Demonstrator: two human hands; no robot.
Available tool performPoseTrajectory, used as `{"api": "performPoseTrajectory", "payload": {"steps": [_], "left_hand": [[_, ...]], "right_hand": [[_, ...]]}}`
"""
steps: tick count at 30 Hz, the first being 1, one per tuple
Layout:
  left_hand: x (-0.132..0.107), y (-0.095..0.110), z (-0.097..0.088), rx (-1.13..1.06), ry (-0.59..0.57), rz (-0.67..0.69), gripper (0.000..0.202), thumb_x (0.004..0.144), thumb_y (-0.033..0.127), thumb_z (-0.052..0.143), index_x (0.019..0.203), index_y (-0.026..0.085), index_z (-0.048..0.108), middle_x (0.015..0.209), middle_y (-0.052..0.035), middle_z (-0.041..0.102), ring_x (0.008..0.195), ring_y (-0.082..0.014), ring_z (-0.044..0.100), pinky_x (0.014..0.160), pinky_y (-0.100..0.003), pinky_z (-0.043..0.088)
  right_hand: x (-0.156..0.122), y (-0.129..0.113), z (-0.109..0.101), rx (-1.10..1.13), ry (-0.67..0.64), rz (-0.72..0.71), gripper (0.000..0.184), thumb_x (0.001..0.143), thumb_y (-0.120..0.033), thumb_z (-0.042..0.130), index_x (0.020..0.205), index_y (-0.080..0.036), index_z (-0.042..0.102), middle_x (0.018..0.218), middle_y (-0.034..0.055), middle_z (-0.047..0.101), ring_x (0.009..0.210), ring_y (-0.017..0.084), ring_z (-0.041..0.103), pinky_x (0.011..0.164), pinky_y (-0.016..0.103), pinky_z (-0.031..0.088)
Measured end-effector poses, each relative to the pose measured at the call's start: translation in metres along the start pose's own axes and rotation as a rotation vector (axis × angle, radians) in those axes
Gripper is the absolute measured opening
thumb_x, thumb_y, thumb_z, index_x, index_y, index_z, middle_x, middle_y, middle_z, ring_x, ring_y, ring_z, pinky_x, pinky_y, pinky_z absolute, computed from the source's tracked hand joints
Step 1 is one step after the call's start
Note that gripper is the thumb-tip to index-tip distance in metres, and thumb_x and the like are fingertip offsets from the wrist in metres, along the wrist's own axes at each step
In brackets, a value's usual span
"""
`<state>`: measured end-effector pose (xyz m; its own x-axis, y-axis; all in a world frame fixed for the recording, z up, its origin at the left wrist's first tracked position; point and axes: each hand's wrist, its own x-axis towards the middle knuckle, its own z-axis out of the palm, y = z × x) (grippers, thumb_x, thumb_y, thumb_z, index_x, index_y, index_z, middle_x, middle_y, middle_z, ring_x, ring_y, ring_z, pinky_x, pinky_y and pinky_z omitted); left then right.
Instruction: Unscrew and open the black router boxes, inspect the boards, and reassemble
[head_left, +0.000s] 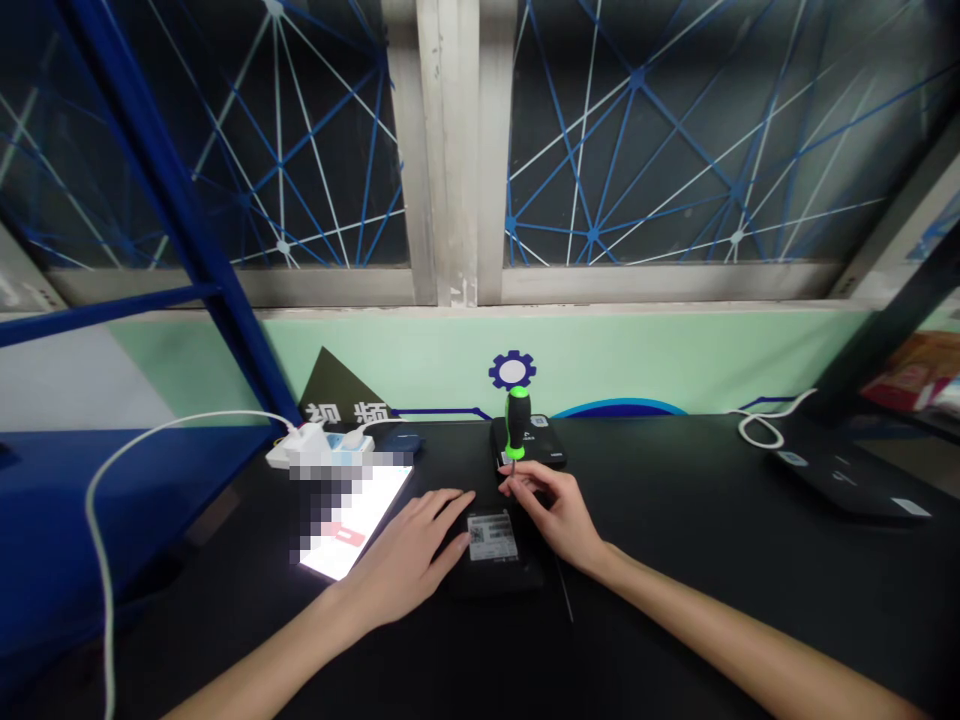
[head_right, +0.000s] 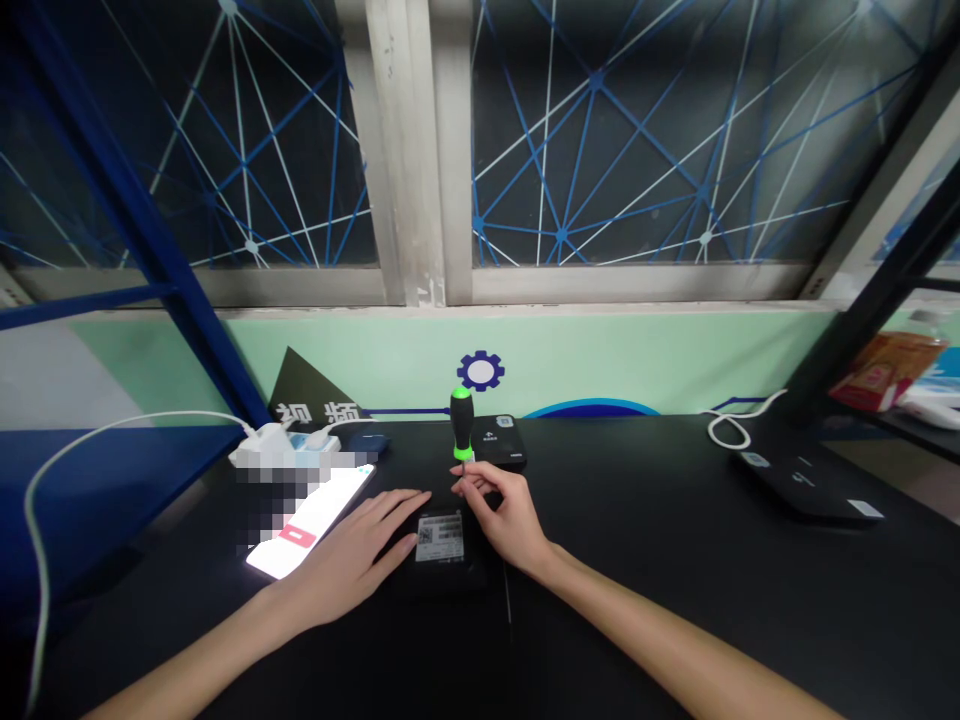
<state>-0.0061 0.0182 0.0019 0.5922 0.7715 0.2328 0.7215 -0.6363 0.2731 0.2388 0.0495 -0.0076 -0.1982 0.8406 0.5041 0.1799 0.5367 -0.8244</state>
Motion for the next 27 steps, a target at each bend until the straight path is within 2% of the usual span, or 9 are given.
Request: {"api": "performPoseTrajectory", "payload": {"steps": [7, 12, 19, 27], "left_hand": [[-0.0005, -0.0017, 0.0011, -0.01, 0.015, 0.021, 0.046, 0.109, 0.042, 0.036, 0.154, 0.032, 0.032, 0.147, -0.006, 0.05, 0.132, -0.0268, 0.049, 0.109, -0.044, 0.04], [-0.0001, -0.0004, 0.0, -0.007, 0.005, 0.004, 0.046, 0.108, 0.043, 0.036, 0.153, 0.032, 0.032, 0.148, -0.0056, 0.049, 0.132, -0.0269, 0.05, 0.11, -0.045, 0.039], [-0.0004, -0.0006, 0.0001, -0.014, -0.004, 0.003, 0.046, 0.108, 0.042, 0.036, 0.153, 0.032, 0.033, 0.147, -0.0057, 0.049, 0.132, -0.0264, 0.05, 0.109, -0.043, 0.041], [-0.0011, -0.0026, 0.0015, -0.002, 0.003, 0.006, 0.047, 0.108, 0.043, 0.036, 0.154, 0.032, 0.031, 0.148, -0.0055, 0.049, 0.134, -0.0267, 0.049, 0.111, -0.044, 0.039]], "right_hand": [[0.0006, 0.0016, 0.0008, 0.004, 0.008, 0.002, 0.022, 0.095, -0.036, 0.061, 0.106, -0.019, 0.071, 0.086, 0.0065, 0.076, 0.076, 0.02, 0.071, 0.072, 0.03, 0.057], [0.0006, 0.0049, 0.0016, 0.01, 0.032, -0.003, 0.018, 0.091, -0.036, 0.068, 0.097, -0.019, 0.071, 0.086, 0.0059, 0.075, 0.07, 0.019, 0.068, 0.067, 0.029, 0.056], [0.0001, 0.0029, 0.0005, 0.004, -0.003, -0.009, 0.022, 0.096, -0.037, 0.061, 0.102, -0.019, 0.071, 0.089, 0.0071, 0.076, 0.078, 0.021, 0.072, 0.072, 0.03, 0.057], [0.0006, 0.002, 0.0004, 0.011, 0.012, 0.0, 0.021, 0.095, -0.038, 0.062, 0.101, -0.019, 0.07, 0.086, 0.0063, 0.076, 0.076, 0.02, 0.073, 0.071, 0.03, 0.057]]}}
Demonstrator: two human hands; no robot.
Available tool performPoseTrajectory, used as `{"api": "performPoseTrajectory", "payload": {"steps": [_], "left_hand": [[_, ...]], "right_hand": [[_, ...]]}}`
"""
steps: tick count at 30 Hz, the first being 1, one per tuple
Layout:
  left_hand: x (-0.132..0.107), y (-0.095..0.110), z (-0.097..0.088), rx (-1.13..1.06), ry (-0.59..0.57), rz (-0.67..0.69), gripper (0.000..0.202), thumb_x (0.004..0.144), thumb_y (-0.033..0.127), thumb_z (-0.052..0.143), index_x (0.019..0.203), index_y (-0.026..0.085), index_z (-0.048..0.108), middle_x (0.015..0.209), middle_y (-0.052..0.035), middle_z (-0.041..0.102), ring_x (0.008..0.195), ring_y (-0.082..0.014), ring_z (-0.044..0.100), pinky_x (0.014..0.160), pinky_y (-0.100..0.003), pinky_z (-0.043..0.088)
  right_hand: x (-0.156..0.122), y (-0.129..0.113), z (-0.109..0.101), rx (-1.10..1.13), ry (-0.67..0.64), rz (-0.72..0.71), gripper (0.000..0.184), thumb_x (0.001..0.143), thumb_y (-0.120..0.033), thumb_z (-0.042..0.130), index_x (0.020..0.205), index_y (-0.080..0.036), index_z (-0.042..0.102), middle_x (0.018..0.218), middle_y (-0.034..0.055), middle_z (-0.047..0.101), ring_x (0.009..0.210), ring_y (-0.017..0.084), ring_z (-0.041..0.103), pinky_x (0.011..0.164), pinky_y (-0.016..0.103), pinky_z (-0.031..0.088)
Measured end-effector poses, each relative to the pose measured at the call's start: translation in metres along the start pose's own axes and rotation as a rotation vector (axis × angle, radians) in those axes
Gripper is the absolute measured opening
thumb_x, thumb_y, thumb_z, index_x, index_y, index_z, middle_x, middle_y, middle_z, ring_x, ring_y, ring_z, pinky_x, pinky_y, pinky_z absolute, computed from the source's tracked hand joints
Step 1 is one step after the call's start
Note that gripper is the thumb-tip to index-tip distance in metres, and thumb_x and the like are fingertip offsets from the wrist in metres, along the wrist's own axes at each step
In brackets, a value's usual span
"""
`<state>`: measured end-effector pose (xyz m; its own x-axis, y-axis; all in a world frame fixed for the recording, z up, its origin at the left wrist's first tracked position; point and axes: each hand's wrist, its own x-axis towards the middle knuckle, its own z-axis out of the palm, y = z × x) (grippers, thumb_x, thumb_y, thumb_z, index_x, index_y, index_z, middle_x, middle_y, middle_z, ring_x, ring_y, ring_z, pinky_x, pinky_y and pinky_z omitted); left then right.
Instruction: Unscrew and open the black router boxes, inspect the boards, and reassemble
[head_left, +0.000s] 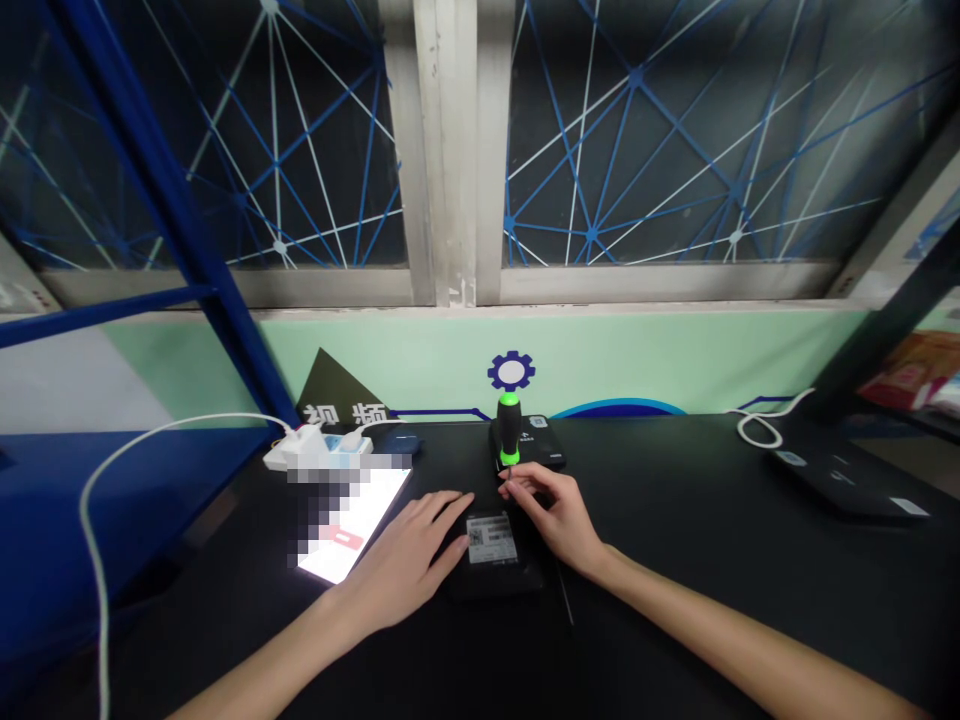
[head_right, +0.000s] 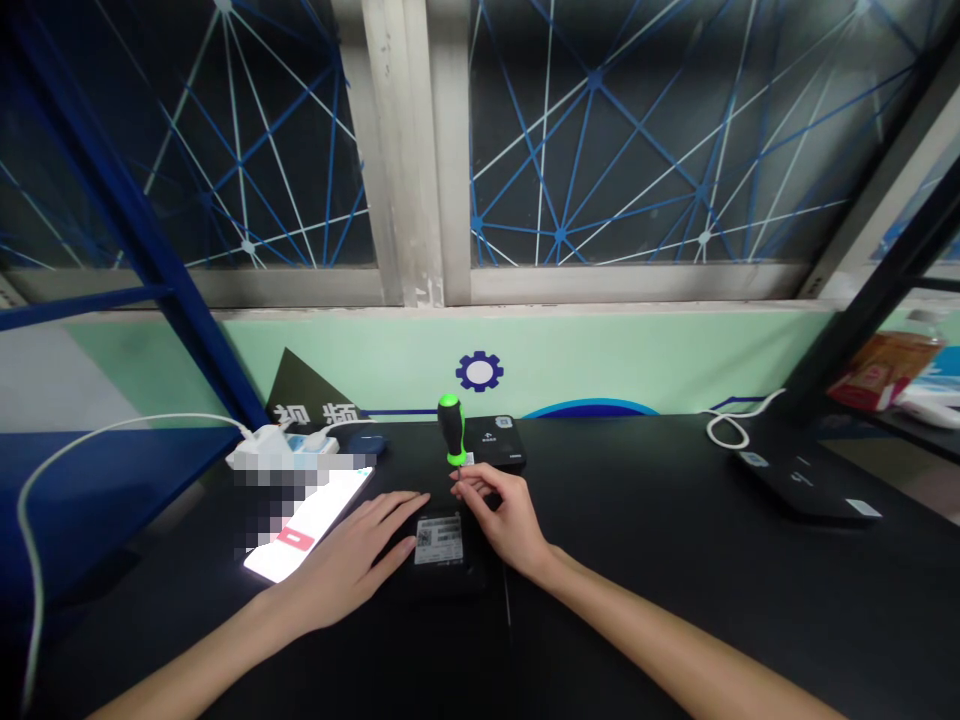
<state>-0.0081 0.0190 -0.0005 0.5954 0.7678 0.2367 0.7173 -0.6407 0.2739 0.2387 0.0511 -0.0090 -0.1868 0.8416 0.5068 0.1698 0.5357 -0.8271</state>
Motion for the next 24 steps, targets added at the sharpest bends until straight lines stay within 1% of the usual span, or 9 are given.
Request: {"api": "performPoseTrajectory", "payload": {"steps": [5, 10, 13, 18, 21, 24], "left_hand": [[-0.0006, 0.0009, -0.0003, 0.003, 0.002, -0.003, 0.047, 0.108, 0.043, 0.037, 0.154, 0.032, 0.031, 0.148, -0.0052, 0.049, 0.134, -0.0266, 0.048, 0.112, -0.045, 0.038], [-0.0006, 0.003, -0.003, 0.001, -0.015, -0.008, 0.047, 0.108, 0.043, 0.037, 0.153, 0.032, 0.032, 0.149, -0.0052, 0.048, 0.134, -0.0267, 0.048, 0.112, -0.046, 0.039], [-0.0007, 0.0027, -0.0028, 0.001, -0.014, -0.009, 0.047, 0.108, 0.043, 0.037, 0.154, 0.032, 0.032, 0.149, -0.0053, 0.047, 0.134, -0.027, 0.047, 0.112, -0.046, 0.038], [-0.0012, 0.0013, -0.0011, 0.012, -0.004, -0.001, 0.047, 0.108, 0.043, 0.037, 0.153, 0.031, 0.033, 0.148, -0.0051, 0.048, 0.133, -0.0263, 0.049, 0.11, -0.043, 0.04], [-0.0015, 0.0012, -0.0008, 0.018, 0.004, 0.001, 0.046, 0.108, 0.043, 0.037, 0.153, 0.031, 0.033, 0.148, -0.0051, 0.049, 0.132, -0.026, 0.05, 0.109, -0.043, 0.041], [-0.0016, 0.0013, -0.0008, 0.018, 0.009, 0.008, 0.047, 0.108, 0.044, 0.037, 0.153, 0.031, 0.033, 0.147, -0.0053, 0.05, 0.132, -0.0262, 0.05, 0.109, -0.043, 0.041]], "right_hand": [[0.0, 0.0012, -0.0001, 0.0, -0.005, -0.003, 0.02, 0.095, -0.036, 0.062, 0.102, -0.019, 0.069, 0.086, 0.0063, 0.076, 0.077, 0.02, 0.072, 0.071, 0.03, 0.056], [-0.0002, 0.0032, 0.001, -0.008, 0.016, 0.003, 0.017, 0.092, -0.036, 0.067, 0.097, -0.02, 0.069, 0.084, 0.005, 0.074, 0.071, 0.019, 0.068, 0.067, 0.029, 0.055], [-0.0004, 0.004, 0.0017, 0.003, 0.019, 0.008, 0.016, 0.092, -0.035, 0.067, 0.096, -0.02, 0.067, 0.084, 0.0049, 0.073, 0.071, 0.018, 0.067, 0.067, 0.028, 0.055], [-0.0013, 0.0014, 0.001, 0.047, -0.011, 0.015, 0.016, 0.095, -0.035, 0.063, 0.096, -0.019, 0.065, 0.085, 0.0053, 0.073, 0.074, 0.018, 0.068, 0.07, 0.028, 0.055], [-0.0019, 0.0003, -0.0003, 0.028, -0.044, 0.0, 0.017, 0.098, -0.034, 0.059, 0.098, -0.018, 0.066, 0.084, 0.005, 0.073, 0.076, 0.017, 0.069, 0.074, 0.028, 0.055], [-0.0019, 0.0007, -0.0011, -0.004, -0.043, -0.007, 0.018, 0.099, -0.033, 0.057, 0.102, -0.018, 0.068, 0.085, 0.005, 0.074, 0.077, 0.018, 0.069, 0.074, 0.028, 0.054]]}}
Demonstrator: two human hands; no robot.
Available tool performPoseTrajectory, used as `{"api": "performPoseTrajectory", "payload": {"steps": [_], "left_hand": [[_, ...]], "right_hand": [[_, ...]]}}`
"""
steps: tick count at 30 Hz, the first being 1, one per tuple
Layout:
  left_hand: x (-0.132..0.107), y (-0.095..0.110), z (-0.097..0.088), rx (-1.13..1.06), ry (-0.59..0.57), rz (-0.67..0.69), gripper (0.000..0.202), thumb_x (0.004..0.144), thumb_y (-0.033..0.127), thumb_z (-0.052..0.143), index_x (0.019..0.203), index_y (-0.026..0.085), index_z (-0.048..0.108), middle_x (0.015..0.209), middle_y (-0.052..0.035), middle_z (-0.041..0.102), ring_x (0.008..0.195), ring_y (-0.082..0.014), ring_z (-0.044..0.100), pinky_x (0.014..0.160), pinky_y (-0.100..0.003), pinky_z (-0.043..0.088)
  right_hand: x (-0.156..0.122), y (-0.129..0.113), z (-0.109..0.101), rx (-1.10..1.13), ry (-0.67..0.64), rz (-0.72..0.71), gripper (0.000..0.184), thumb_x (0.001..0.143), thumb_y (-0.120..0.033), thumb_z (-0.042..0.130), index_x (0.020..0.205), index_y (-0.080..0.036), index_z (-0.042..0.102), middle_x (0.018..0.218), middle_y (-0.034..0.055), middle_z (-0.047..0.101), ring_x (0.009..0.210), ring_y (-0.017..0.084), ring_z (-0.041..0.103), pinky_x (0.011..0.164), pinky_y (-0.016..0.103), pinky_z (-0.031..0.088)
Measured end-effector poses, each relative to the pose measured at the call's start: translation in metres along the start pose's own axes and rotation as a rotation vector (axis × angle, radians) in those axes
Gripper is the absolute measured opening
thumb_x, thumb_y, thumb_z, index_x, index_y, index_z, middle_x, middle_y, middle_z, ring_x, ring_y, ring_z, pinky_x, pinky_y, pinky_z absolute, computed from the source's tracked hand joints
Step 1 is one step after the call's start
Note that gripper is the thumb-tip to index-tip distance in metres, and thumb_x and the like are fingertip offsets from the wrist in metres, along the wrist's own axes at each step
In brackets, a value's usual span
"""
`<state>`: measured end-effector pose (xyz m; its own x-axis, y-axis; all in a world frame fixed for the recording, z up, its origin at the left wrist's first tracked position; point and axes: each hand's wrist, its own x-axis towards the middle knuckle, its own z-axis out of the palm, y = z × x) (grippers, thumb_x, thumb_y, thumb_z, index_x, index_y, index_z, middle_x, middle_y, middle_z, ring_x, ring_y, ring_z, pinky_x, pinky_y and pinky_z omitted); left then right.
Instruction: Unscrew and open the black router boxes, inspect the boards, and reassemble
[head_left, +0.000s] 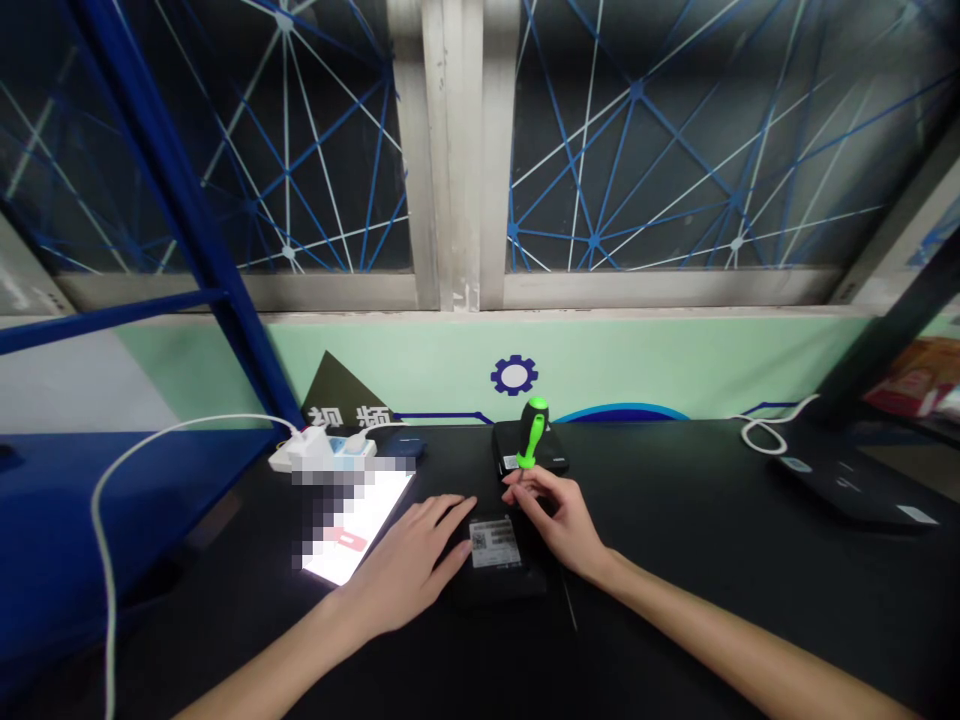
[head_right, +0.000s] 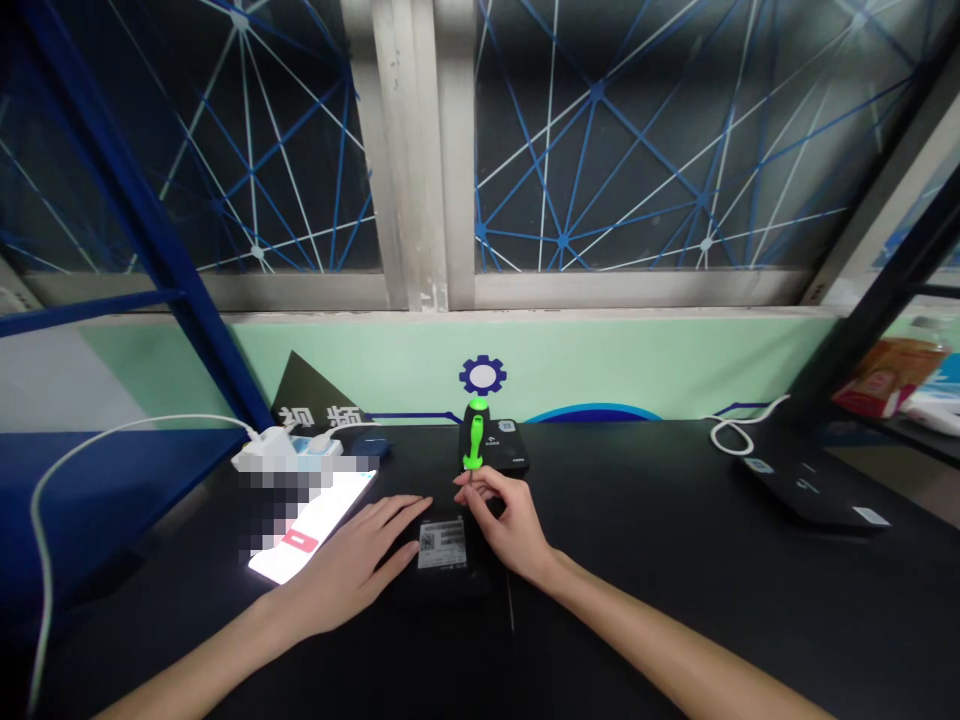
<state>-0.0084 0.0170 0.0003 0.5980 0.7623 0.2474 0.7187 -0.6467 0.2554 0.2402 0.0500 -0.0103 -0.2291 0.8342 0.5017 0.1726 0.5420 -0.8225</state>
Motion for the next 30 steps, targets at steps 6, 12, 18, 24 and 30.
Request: {"api": "performPoseTrajectory", "payload": {"steps": [6, 12, 18, 24, 30], "left_hand": [[0.0003, 0.0004, 0.0002, -0.003, -0.007, -0.009, 0.047, 0.108, 0.043, 0.038, 0.153, 0.032, 0.033, 0.148, -0.0048, 0.049, 0.132, -0.0264, 0.05, 0.11, -0.044, 0.041], [0.0007, 0.0007, -0.0005, -0.001, -0.019, -0.015, 0.047, 0.108, 0.042, 0.038, 0.153, 0.031, 0.033, 0.148, -0.0052, 0.049, 0.133, -0.0264, 0.049, 0.11, -0.044, 0.041], [0.0013, 0.0009, -0.0015, 0.002, 0.0, 0.003, 0.046, 0.108, 0.043, 0.038, 0.153, 0.031, 0.034, 0.147, -0.0049, 0.05, 0.131, -0.0258, 0.051, 0.108, -0.042, 0.043], [0.0, -0.0001, 0.0004, 0.002, -0.017, -0.013, 0.046, 0.108, 0.043, 0.037, 0.153, 0.032, 0.033, 0.147, -0.0045, 0.05, 0.132, -0.0254, 0.05, 0.109, -0.043, 0.041], [0.0003, 0.0001, -0.0009, -0.001, -0.006, -0.005, 0.047, 0.108, 0.044, 0.037, 0.153, 0.031, 0.033, 0.146, -0.006, 0.051, 0.13, -0.0266, 0.051, 0.108, -0.044, 0.042]], "right_hand": [[0.0013, 0.0036, 0.0013, -0.033, 0.035, -0.006, 0.016, 0.094, -0.033, 0.064, 0.099, -0.018, 0.071, 0.083, 0.0046, 0.074, 0.07, 0.017, 0.067, 0.068, 0.027, 0.053], [0.0004, 0.0015, 0.0024, -0.044, 0.031, -0.014, 0.018, 0.093, -0.035, 0.065, 0.092, -0.018, 0.07, 0.082, 0.0044, 0.073, 0.067, 0.016, 0.065, 0.067, 0.027, 0.054], [-0.0018, -0.0023, -0.0005, -0.049, -0.009, -0.051, 0.018, 0.099, -0.031, 0.056, 0.104, -0.018, 0.068, 0.087, 0.006, 0.076, 0.079, 0.019, 0.073, 0.077, 0.029, 0.056], [-0.002, 0.0004, -0.0022, -0.123, -0.017, -0.102, 0.015, 0.098, -0.027, 0.057, 0.102, -0.018, 0.068, 0.084, 0.0046, 0.075, 0.074, 0.018, 0.071, 0.073, 0.026, 0.056], [0.0001, 0.0021, 0.0016, -0.143, 0.039, -0.086, 0.015, 0.095, -0.031, 0.063, 0.093, -0.018, 0.07, 0.079, 0.0035, 0.072, 0.063, 0.016, 0.064, 0.065, 0.026, 0.054]]}}
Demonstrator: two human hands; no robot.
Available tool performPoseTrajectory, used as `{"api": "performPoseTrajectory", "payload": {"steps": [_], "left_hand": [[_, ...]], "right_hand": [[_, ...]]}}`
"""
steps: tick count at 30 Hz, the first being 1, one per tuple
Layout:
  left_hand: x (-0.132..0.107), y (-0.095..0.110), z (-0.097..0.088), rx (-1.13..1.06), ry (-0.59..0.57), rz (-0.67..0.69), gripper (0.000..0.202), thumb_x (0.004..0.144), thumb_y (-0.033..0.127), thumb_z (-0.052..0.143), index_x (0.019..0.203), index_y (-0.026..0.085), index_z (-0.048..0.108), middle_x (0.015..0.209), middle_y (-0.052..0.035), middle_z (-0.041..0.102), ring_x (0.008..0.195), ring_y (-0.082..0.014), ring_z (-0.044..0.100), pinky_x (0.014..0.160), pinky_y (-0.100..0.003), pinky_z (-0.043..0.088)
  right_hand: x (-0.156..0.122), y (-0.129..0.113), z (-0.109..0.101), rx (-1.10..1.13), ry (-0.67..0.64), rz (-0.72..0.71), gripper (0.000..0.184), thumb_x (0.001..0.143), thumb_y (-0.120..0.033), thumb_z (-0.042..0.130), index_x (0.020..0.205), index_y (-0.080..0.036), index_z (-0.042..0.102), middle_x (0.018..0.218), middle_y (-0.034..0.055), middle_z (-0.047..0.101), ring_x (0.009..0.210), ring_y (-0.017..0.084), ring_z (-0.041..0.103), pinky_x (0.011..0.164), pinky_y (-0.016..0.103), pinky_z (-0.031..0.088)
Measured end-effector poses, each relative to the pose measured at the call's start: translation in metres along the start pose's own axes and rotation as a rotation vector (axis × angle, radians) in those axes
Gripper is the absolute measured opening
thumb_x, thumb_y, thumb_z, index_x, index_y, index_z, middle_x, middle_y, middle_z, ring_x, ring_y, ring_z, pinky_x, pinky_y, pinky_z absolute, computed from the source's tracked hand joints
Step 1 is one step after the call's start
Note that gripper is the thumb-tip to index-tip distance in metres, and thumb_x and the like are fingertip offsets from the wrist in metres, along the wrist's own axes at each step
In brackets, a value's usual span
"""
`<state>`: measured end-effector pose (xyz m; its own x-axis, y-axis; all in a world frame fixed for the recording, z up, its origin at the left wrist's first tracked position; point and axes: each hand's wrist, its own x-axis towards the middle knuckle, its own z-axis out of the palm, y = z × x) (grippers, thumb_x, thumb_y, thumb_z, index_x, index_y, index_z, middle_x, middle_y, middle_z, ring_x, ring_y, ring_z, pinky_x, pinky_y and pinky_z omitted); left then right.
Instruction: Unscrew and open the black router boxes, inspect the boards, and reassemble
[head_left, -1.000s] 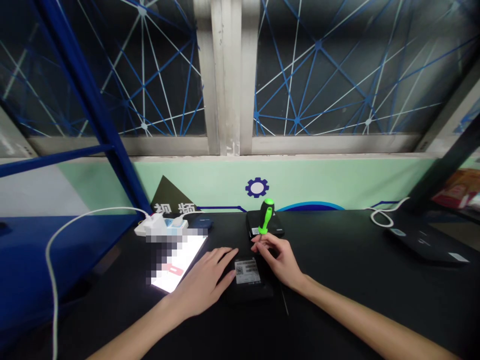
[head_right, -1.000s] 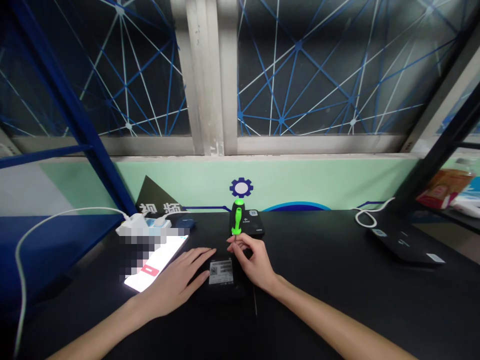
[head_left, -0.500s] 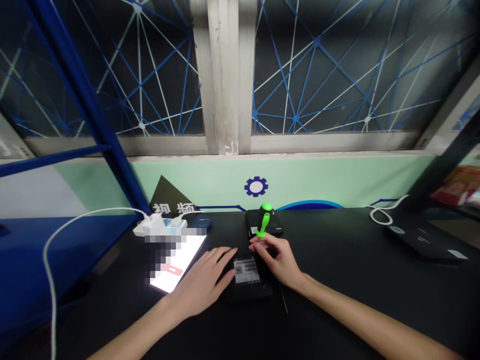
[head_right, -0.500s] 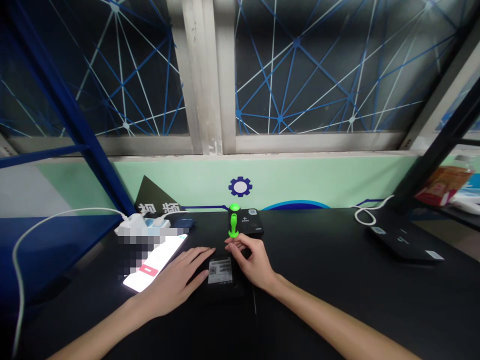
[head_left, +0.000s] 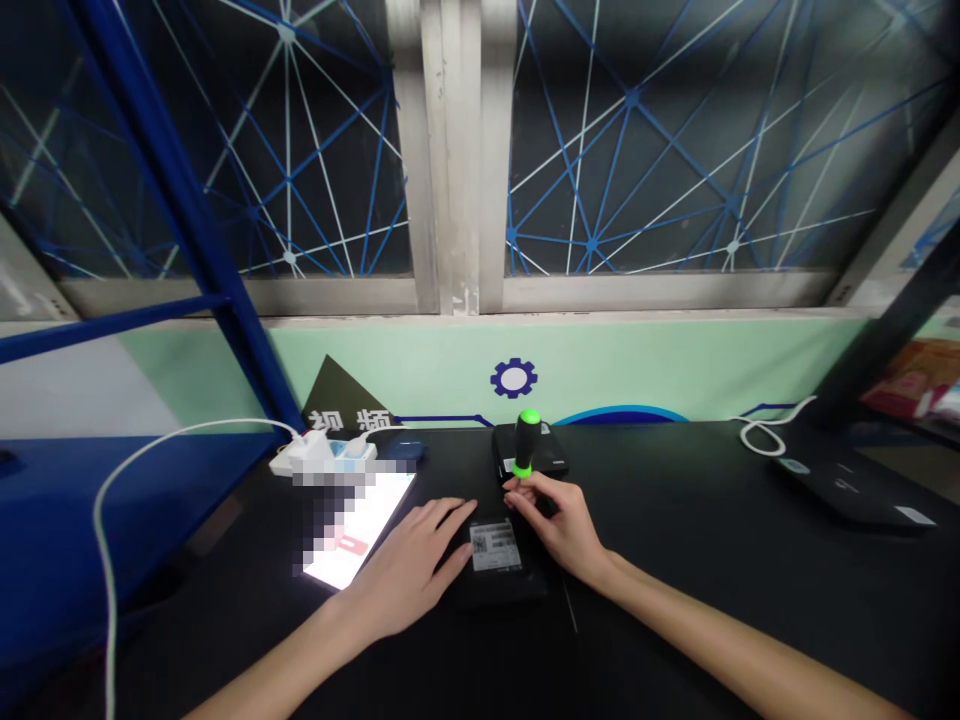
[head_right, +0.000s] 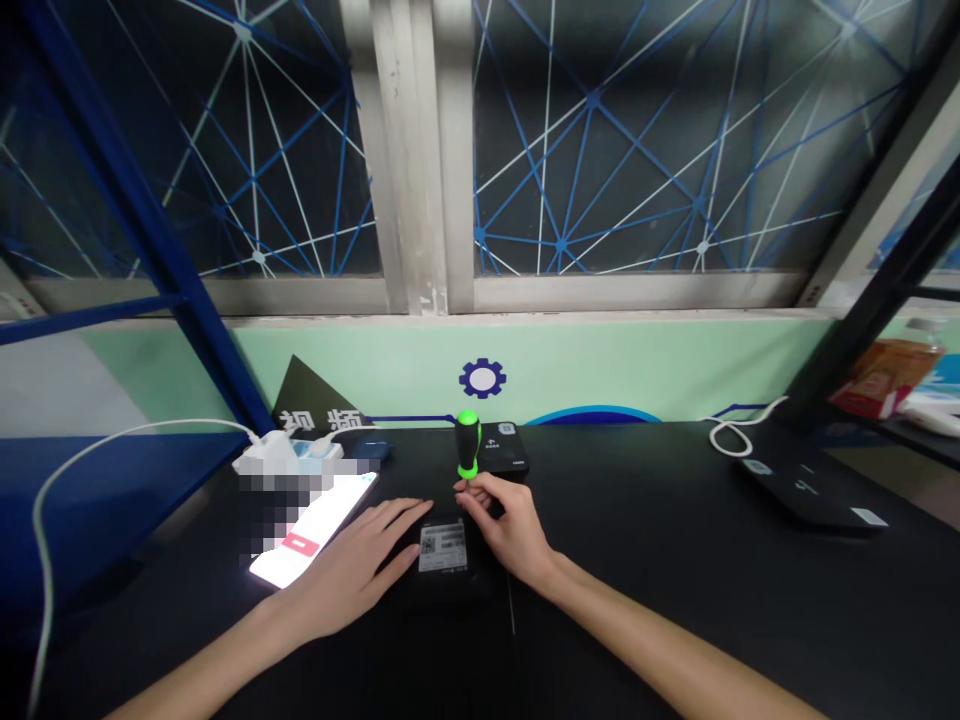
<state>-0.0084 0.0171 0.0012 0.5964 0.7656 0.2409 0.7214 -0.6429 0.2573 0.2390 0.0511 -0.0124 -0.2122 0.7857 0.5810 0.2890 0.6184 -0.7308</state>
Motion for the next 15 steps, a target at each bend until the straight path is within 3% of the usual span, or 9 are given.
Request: {"api": "performPoseTrajectory", "payload": {"steps": [8, 15], "left_hand": [[0.0004, 0.0012, -0.0009, -0.011, -0.013, -0.012, 0.047, 0.108, 0.043, 0.037, 0.153, 0.032, 0.032, 0.147, -0.0056, 0.049, 0.132, -0.0263, 0.05, 0.109, -0.044, 0.041], [0.0005, 0.0012, -0.0006, -0.021, -0.017, -0.005, 0.047, 0.108, 0.042, 0.037, 0.153, 0.031, 0.032, 0.148, -0.0061, 0.048, 0.133, -0.0269, 0.049, 0.111, -0.047, 0.039]], "right_hand": [[-0.0006, -0.0033, -0.0055, 0.014, -0.047, -0.039, 0.02, 0.1, -0.031, 0.053, 0.099, -0.02, 0.07, 0.092, 0.006, 0.076, 0.081, 0.019, 0.073, 0.082, 0.029, 0.056], [-0.0005, -0.0031, -0.0021, 0.02, 0.0, 0.004, 0.017, 0.095, -0.035, 0.062, 0.095, -0.02, 0.068, 0.082, 0.005, 0.074, 0.069, 0.019, 0.068, 0.07, 0.03, 0.056]]}}
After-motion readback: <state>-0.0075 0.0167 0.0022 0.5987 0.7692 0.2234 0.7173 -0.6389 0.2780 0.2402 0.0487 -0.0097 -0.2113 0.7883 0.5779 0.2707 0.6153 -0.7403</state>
